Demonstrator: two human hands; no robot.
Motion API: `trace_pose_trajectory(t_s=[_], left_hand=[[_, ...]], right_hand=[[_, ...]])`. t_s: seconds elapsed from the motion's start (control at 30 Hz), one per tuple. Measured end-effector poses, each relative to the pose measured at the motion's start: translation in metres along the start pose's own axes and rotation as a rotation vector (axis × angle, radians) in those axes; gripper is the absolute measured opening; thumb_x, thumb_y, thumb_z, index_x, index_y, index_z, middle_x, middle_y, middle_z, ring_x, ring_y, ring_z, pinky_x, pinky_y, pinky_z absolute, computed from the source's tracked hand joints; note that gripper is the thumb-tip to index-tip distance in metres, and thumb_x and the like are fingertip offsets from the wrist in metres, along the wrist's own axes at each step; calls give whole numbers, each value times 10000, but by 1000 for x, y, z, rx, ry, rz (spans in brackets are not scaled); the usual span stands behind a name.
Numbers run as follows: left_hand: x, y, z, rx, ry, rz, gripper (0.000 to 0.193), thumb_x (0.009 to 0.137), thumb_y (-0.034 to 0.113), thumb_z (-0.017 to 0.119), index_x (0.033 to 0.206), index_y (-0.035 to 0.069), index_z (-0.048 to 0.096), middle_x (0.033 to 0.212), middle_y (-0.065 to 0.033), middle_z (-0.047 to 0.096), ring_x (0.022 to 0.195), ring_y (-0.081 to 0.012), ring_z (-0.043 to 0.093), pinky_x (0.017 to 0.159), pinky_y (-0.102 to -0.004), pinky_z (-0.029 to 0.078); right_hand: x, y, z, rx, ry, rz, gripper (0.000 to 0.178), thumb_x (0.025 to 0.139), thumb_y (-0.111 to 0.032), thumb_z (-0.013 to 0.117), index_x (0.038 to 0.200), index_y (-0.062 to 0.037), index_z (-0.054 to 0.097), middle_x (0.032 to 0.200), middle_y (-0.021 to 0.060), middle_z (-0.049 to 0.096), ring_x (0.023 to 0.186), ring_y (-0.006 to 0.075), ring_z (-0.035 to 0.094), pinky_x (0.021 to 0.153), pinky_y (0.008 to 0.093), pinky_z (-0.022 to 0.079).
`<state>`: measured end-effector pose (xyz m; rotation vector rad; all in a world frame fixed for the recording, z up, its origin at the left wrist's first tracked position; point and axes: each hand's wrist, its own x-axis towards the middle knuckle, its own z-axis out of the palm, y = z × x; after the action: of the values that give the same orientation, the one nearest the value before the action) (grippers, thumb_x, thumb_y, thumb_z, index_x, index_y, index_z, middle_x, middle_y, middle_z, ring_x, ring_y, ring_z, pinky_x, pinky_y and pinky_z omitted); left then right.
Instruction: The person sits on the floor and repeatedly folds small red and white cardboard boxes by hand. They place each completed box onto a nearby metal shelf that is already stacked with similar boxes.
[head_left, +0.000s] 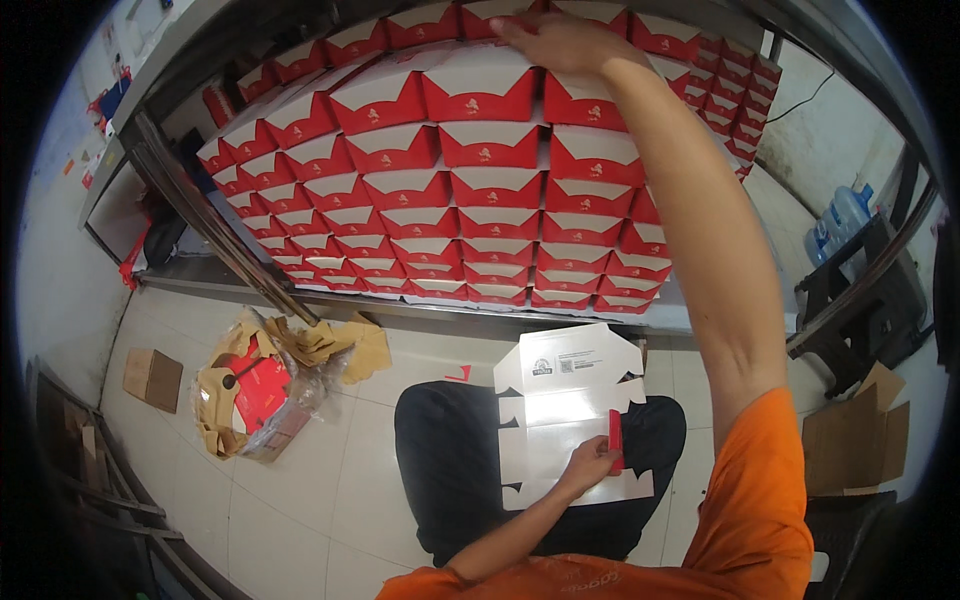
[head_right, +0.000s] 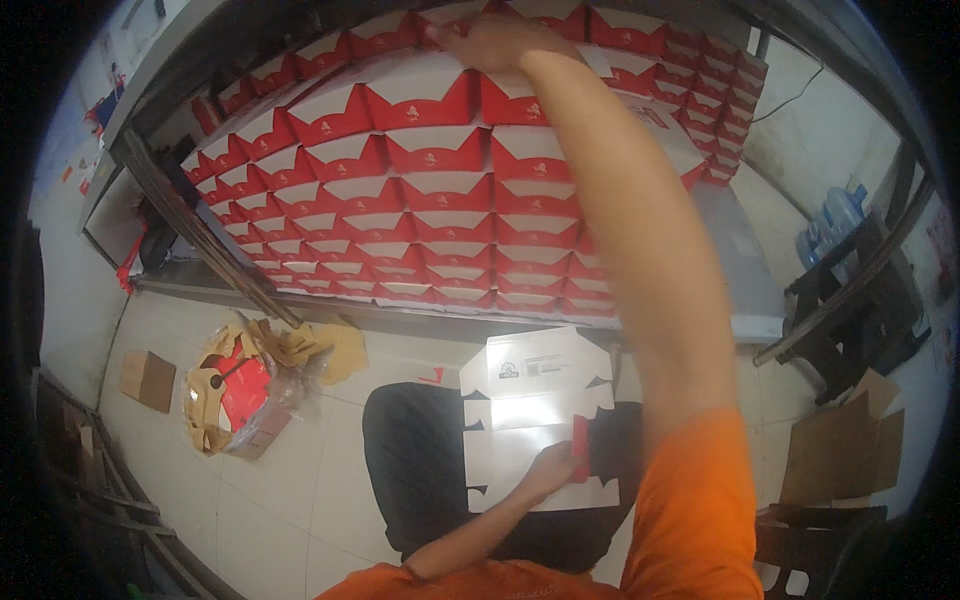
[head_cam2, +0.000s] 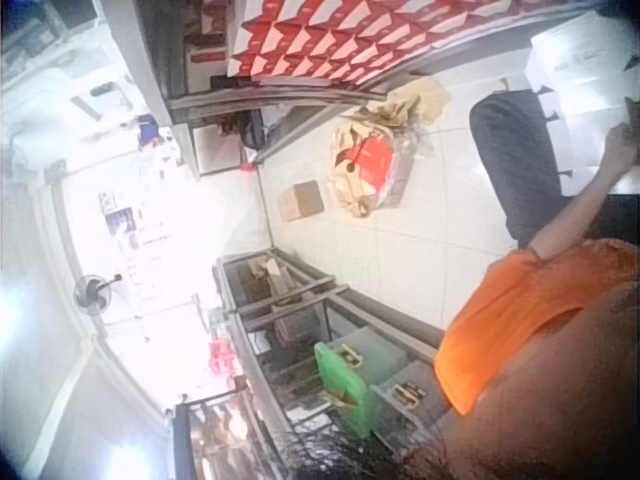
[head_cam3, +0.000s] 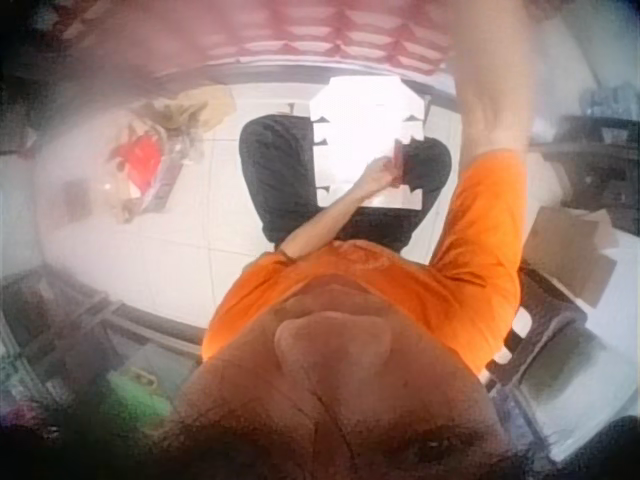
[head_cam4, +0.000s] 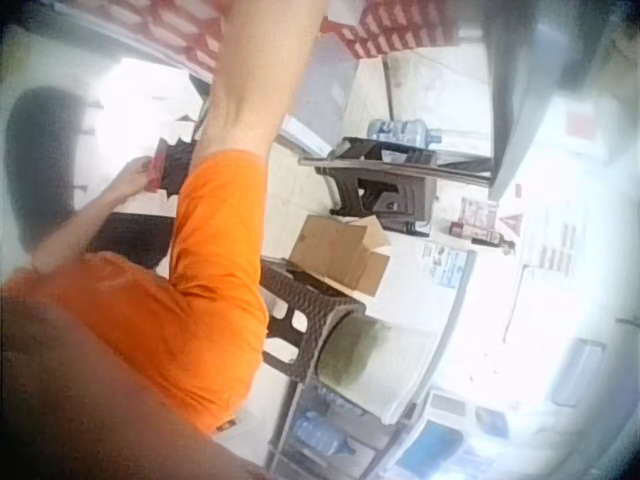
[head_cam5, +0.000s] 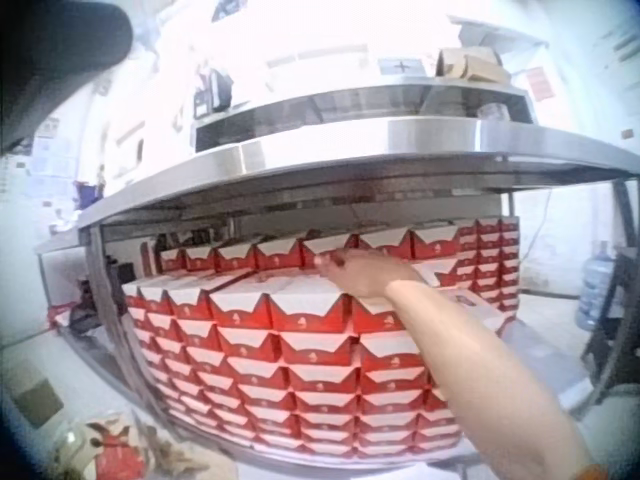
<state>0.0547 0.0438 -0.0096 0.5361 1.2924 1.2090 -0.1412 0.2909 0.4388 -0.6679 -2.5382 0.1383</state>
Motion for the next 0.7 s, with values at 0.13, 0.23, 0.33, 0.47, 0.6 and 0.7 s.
trace_pose_trajectory(t_s=[0.13,0.23,0.33,0.47,0.6,0.7], left_hand=[[-7,5,-7,-63,17,1,309,916,190,611,1081,-71,626,899,-132,669,822,-202,667,723,-354,556],[-4,5,-19,334,68,176,289,878,214,626,981,-55,649,825,-179,681,790,-292,686,711,-402,542],[-12,51,-4,707,85,364,233,788,207,650,833,-21,636,820,-274,654,813,-462,636,736,-493,513],[-60,113,-18,906,-15,225,293,790,213,636,967,-20,624,839,-252,656,830,-424,641,766,-477,514],[-61,93,-13,564,-190,256,257,796,150,682,966,-28,612,835,-191,671,805,-298,672,738,-398,536],[-20,26,-5,-71,-450,14,200,859,125,684,1022,17,638,931,-60,670,835,-136,639,733,-301,526]], right_hand=[[13,-8,26,-105,-235,-23,773,909,-738,269,1441,-210,458,1457,130,467,1352,339,421,1119,419,321],[13,-9,24,-28,-241,-38,769,910,-737,263,1439,-216,462,1458,131,467,1358,333,416,1124,417,312],[7,13,-2,-156,117,-55,669,952,-642,335,1336,-144,561,1347,159,557,1243,319,527,1049,400,388],[-109,-15,-29,416,422,-122,387,932,-232,499,1241,-5,549,1141,150,606,1079,278,567,964,367,432],[-283,47,48,667,670,78,303,1005,-229,496,945,35,634,922,75,657,852,135,584,786,272,461],[-434,87,125,684,345,809,289,986,-252,517,1014,15,625,927,102,658,882,144,606,812,302,473]])
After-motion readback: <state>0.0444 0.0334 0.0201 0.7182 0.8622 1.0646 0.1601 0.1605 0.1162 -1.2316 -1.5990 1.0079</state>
